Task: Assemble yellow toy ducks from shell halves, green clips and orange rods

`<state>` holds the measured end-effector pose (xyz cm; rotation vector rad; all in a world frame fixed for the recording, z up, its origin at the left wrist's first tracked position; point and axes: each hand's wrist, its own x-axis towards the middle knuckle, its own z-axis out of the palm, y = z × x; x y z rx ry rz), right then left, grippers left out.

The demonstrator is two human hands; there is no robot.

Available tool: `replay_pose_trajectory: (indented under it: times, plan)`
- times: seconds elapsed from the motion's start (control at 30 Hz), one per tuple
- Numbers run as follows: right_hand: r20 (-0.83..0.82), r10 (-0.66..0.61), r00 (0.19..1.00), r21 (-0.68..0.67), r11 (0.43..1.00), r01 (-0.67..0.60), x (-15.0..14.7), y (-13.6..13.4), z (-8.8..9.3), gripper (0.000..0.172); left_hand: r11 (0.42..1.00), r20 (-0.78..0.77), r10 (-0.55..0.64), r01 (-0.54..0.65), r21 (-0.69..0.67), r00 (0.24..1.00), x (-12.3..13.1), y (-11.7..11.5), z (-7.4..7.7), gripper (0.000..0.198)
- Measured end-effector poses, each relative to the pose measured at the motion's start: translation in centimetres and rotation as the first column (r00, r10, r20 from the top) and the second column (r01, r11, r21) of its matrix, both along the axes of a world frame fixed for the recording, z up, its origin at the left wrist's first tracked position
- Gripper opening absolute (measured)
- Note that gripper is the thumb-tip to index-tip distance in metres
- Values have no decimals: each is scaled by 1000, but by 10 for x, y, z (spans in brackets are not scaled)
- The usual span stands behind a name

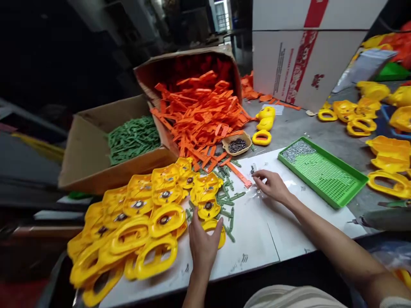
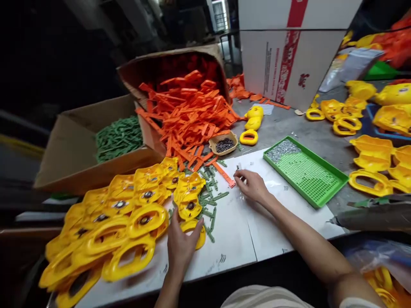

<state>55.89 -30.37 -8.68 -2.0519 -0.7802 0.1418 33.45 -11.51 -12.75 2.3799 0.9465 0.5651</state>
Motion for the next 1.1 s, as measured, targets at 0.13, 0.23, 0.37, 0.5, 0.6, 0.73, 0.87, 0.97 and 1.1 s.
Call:
replay_pose_trajectory:
  times: [0.13, 0.23, 0.37, 0.5, 0.6, 0.73, 0.87, 0.97, 1.1]
  plan:
    - [123, -223, 967, 83, 973, 213, 47, 10, 8, 21, 991, 80, -40, 29, 132, 996, 6, -9, 4, 85]
    - [185, -217, 958, 132, 972, 195, 61, 22, 26, 17, 931, 190, -147, 70, 359, 971, 9, -18, 8, 75]
    - [287, -179, 941, 192, 973, 126, 33, 12, 37, 15, 861, 244, -389, 257, 438, 888, 30, -23, 15, 66]
    - [474, -89, 876, 300, 952, -65, -45, -60, 21, 13, 795, 204, -584, 504, 338, 786, 66, -37, 28, 49]
    - [432, -430, 793, 288, 899, 330, -98, -156, 6, 19, 756, 182, -646, 589, 285, 741, 86, -54, 34, 38]
    - [342, -825, 451, 224, 537, 813, -83, -282, -1, 20, 704, 142, -707, 670, 236, 693, 102, -84, 31, 34]
    - [300, -907, 297, -47, 297, 954, 1, -348, -8, 51, 691, 113, -723, 719, 82, 682, 109, -114, 35, 34]
    - [278, -895, 348, -243, 284, 927, 48, -345, -18, 59, 727, 94, -682, 686, -24, 725, 109, -123, 37, 35]
    - [321, -790, 522, -405, 384, 830, 66, -320, -32, 46, 742, 95, -669, 671, 16, 737, 110, -117, 29, 34]
